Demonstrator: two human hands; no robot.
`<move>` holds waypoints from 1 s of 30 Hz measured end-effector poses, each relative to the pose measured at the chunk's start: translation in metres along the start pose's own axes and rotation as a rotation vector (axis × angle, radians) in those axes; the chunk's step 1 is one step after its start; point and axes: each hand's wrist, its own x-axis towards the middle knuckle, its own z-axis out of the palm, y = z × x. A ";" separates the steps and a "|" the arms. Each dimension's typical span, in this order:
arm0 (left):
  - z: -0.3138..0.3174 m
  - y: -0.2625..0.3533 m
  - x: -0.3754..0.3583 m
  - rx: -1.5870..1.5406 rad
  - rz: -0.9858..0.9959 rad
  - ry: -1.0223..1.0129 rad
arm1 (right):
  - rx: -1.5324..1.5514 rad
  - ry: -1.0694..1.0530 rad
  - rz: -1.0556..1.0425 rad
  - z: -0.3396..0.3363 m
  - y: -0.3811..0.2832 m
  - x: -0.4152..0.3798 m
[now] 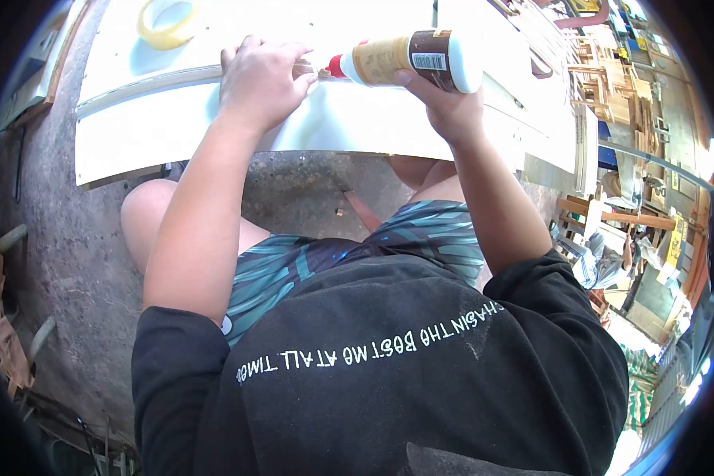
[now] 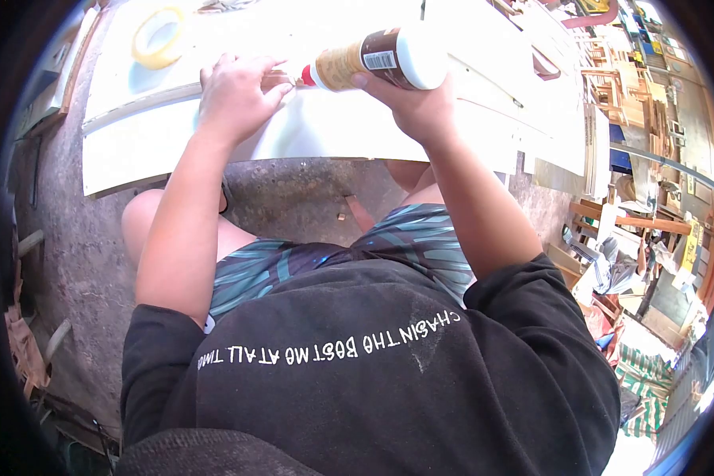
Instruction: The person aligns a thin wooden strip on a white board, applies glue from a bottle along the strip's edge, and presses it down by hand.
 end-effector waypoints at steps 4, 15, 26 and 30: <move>0.005 0.005 0.002 -0.006 0.017 -0.003 | -0.028 -0.007 -0.038 -0.005 -0.001 0.000; 0.015 0.018 0.010 0.055 0.026 -0.038 | -0.031 -0.129 -0.218 -0.017 0.008 0.010; 0.013 0.025 0.016 0.110 0.000 -0.162 | -0.008 -0.223 -0.309 -0.029 0.009 0.014; 0.014 0.025 0.017 0.093 -0.002 -0.169 | 0.011 -0.226 -0.303 -0.033 0.014 0.013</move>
